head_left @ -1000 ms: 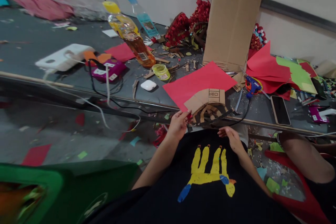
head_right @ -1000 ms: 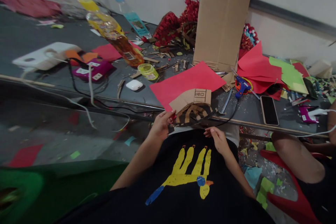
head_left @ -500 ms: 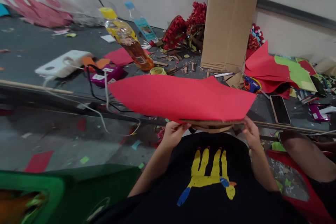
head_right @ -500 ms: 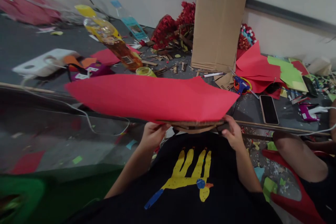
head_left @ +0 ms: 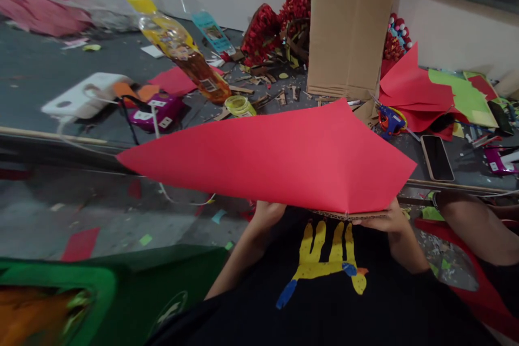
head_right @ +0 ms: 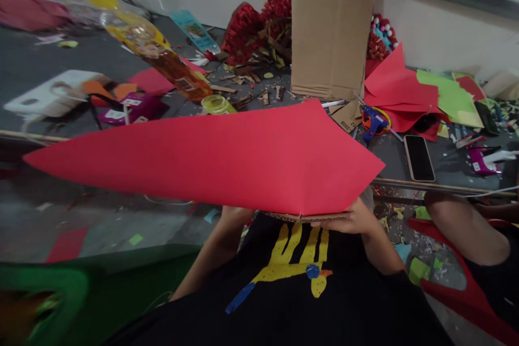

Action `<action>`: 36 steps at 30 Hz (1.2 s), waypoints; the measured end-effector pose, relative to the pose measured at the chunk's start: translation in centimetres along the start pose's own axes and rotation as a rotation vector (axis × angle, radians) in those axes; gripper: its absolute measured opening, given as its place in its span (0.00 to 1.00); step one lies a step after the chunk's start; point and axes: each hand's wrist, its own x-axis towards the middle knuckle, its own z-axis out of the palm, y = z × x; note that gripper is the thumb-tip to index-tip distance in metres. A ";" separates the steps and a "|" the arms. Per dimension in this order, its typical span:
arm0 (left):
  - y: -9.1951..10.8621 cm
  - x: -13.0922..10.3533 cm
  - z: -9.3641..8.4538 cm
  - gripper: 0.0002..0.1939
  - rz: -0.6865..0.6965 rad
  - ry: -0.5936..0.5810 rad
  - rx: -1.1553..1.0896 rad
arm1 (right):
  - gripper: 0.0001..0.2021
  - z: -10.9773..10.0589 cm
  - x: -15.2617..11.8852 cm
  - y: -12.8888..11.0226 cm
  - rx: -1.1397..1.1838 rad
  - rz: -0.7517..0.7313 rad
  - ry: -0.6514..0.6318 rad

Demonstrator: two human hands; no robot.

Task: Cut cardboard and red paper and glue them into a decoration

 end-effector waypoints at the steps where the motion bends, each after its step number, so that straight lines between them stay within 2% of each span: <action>1: 0.2 -0.1 0.1 0.08 -0.010 0.007 -0.001 | 0.14 0.1 0.1 0.0 0.001 -0.029 0.016; 5: 1.0 0.0 0.8 0.06 -0.006 0.044 -0.043 | 0.15 0.5 0.6 -0.1 -0.069 -0.138 0.096; 10: 1.2 0.7 1.3 0.09 0.006 0.011 -0.106 | 0.14 0.6 1.3 -0.3 -0.101 -0.104 -0.029; 13: 0.9 1.2 0.9 0.12 -0.052 -0.032 -0.142 | 0.15 0.7 1.9 -0.5 -0.040 -0.086 0.004; 15: 0.9 1.7 0.6 0.14 -0.092 -0.045 -0.182 | 0.14 0.6 2.3 -0.5 -0.015 -0.053 0.017; 20: 2.0 2.5 0.6 0.15 -0.215 -0.137 -0.341 | 0.14 0.5 2.1 -0.6 0.065 0.120 -0.072; 24: 2.9 2.6 0.9 0.17 -0.296 -0.192 -0.407 | 0.16 0.7 1.1 -0.2 0.136 0.251 -0.019; 29: 2.2 2.6 0.7 0.16 -0.347 -0.202 -0.428 | 0.15 0.9 0.6 0.4 0.082 0.306 0.010; 33: 2.1 2.7 0.2 0.16 -0.331 -0.218 -0.426 | 0.14 0.8 0.9 0.8 0.104 0.330 0.013; 36: 3.3 2.9 -0.2 0.18 -0.248 -0.231 -0.422 | 0.15 0.5 1.9 0.9 0.135 0.316 0.024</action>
